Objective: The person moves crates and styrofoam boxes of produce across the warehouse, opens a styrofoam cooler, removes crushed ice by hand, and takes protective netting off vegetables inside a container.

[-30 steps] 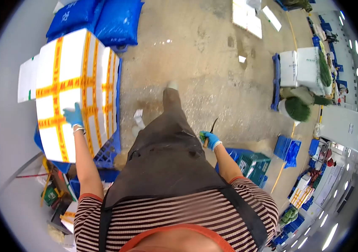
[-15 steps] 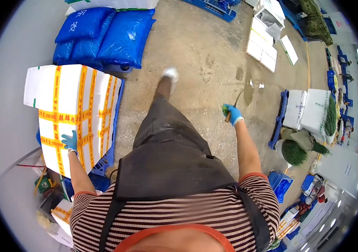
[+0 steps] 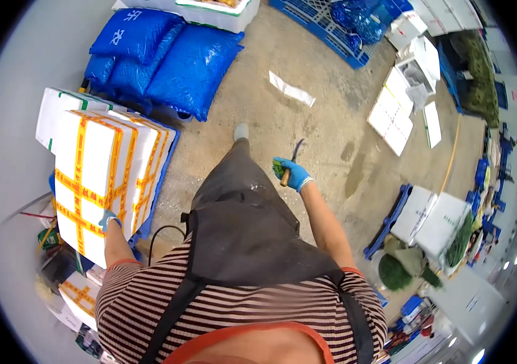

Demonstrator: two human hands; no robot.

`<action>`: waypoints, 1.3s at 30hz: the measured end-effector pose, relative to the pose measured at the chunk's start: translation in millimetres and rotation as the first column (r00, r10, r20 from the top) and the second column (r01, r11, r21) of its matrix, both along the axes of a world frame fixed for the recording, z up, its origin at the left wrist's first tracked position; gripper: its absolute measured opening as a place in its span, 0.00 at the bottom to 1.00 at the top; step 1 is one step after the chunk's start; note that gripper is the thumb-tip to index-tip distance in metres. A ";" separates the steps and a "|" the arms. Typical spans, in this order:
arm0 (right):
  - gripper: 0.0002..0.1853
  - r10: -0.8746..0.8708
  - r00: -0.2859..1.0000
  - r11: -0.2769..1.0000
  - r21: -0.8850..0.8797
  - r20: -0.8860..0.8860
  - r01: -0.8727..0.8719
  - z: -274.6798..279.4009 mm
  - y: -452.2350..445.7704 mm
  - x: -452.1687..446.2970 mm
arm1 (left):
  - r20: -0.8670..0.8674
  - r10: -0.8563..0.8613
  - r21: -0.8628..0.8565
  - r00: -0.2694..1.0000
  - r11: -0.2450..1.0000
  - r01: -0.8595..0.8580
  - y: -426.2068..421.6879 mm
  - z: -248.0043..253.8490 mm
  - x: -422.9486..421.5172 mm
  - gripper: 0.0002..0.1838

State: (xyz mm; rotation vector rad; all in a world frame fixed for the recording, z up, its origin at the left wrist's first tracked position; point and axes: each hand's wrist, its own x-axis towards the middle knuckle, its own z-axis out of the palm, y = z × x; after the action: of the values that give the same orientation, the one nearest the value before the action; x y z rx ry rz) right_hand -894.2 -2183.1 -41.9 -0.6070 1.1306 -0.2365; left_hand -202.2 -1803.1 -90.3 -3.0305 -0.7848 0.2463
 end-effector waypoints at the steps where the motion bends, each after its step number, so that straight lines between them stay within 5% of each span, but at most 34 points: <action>1: 0.23 0.367 0.898 0.860 -0.279 -0.244 -0.427 3.9 -40.2 -23.3 | -0.007 0.073 -0.056 0.997 0.996 -0.073 -7.8 4.1 -22.0 0.40; 2: 0.24 0.566 0.630 0.480 -0.409 -0.532 -0.776 5.0 -82.0 -44.8 | -0.041 0.275 -0.496 0.960 0.829 -0.259 12.3 -42.1 -20.5 0.40; 3: 0.27 0.495 0.577 0.508 -0.322 -0.650 -0.799 32.2 -140.9 -62.4 | -0.251 -0.002 0.058 0.968 0.998 0.017 1.8 -27.9 -40.1 0.40; 4: 0.16 0.264 0.734 0.761 -0.333 -0.626 -0.558 57.1 -199.8 -89.8 | -0.188 0.122 -0.005 0.975 0.992 -0.125 7.3 -60.9 -52.9 0.41; 6: 0.17 -0.265 0.827 0.859 -0.510 -0.497 -0.032 78.3 -331.1 -187.7 | -0.506 -0.098 -0.127 0.857 0.991 0.038 -17.8 -20.2 -80.0 0.37; 9: 0.26 -0.875 0.483 0.383 -0.655 -0.032 0.651 129.7 -503.2 -340.0 | -0.627 -0.406 -0.267 0.665 0.914 0.306 -64.1 21.1 -126.2 0.34; 10: 0.21 -0.884 0.452 0.387 -0.732 -0.120 0.561 108.7 -567.8 -441.8 | -0.605 -0.498 -0.272 0.621 0.862 0.427 -88.3 32.0 -140.9 0.33; 11: 0.20 -0.877 0.460 0.387 -0.773 -0.140 0.503 169.5 -537.7 -354.8 | -0.575 -0.582 -0.296 0.575 0.803 0.518 -91.2 17.2 -148.7 0.32; 12: 0.18 -0.796 0.604 0.378 -0.803 -0.028 0.461 199.0 -527.6 -305.4 | -0.530 -0.659 -0.328 0.534 0.740 0.587 -103.5 15.1 -161.5 0.30; 13: 0.15 -0.780 0.616 0.464 -0.765 -0.114 0.446 191.1 -541.7 -301.5 | -0.469 -0.721 -0.386 0.511 0.687 0.616 -122.0 17.4 -177.2 0.29; 14: 0.15 -0.689 0.695 0.608 -0.685 -0.204 0.401 180.1 -544.5 -291.8 | -0.510 -0.659 -0.449 0.553 0.752 0.483 -180.4 66.5 -206.5 0.27; 15: 0.15 -0.587 0.750 0.691 -0.671 -0.305 0.268 159.0 -545.7 -275.3 | -0.379 -0.728 -0.630 0.571 0.655 0.417 -207.6 78.7 -223.6 0.26; 16: 0.18 -0.601 0.755 0.656 -0.702 -0.261 0.279 131.1 -533.7 -240.6 | -0.372 -0.681 -0.738 0.631 0.629 0.244 -231.8 82.5 -240.6 0.27; 18: 0.24 -0.456 0.819 0.818 -0.526 -0.348 0.232 37.5 -523.1 -215.5 | -0.210 -0.790 -0.784 0.576 0.488 0.384 -284.3 129.4 -282.8 0.28; 21: 0.36 -0.011 0.893 0.989 -0.135 -0.450 -0.056 -23.1 -446.6 -95.6 | -0.092 -0.886 -0.707 0.455 0.380 0.597 -314.5 181.8 -337.0 0.28; 23: 0.29 0.161 0.949 0.986 0.014 -0.270 -0.163 -88.6 -409.1 -20.6 | -0.111 -0.885 -0.689 0.451 0.396 0.607 -312.2 216.9 -361.7 0.28; 24: 0.22 0.373 0.879 0.927 0.068 -0.296 -0.370 -87.2 -387.4 30.3 | -0.123 -0.886 -0.683 0.447 0.402 0.609 -302.1 229.8 -371.5 0.27; 27: 0.15 0.561 0.828 0.824 -0.098 0.003 -0.558 -68.0 -314.4 162.5 | -0.187 -0.798 -0.570 0.573 0.563 0.598 -233.0 219.3 -382.8 0.28; 31: 0.12 0.675 0.722 0.738 -0.147 0.151 -0.659 -16.9 -236.4 311.9 | -0.164 -0.719 -0.346 0.676 0.683 0.643 -146.9 215.3 -375.7 0.29; 33: 0.11 0.743 0.636 0.669 -0.248 0.207 -0.701 -39.2 -206.8 379.8 | -0.133 -0.681 -0.292 0.720 0.721 0.628 -126.3 211.3 -349.3 0.30; 35: 0.11 0.739 0.665 0.673 -0.149 0.109 -0.724 -16.4 -184.4 453.2 | -0.110 -0.625 -0.273 0.773 0.766 0.582 -114.4 211.8 -314.1 0.32; 39: 0.14 0.718 0.656 0.693 -0.313 0.231 -0.649 -7.8 -162.0 601.5 | -0.103 -0.713 -0.049 0.694 0.700 0.712 -82.2 175.7 -176.3 0.45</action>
State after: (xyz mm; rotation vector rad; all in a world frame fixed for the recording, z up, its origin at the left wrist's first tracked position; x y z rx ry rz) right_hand -292.6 -2345.1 -49.6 -1.0993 0.4736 0.2115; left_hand -378.6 -1885.3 85.4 -2.9993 0.4403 0.3900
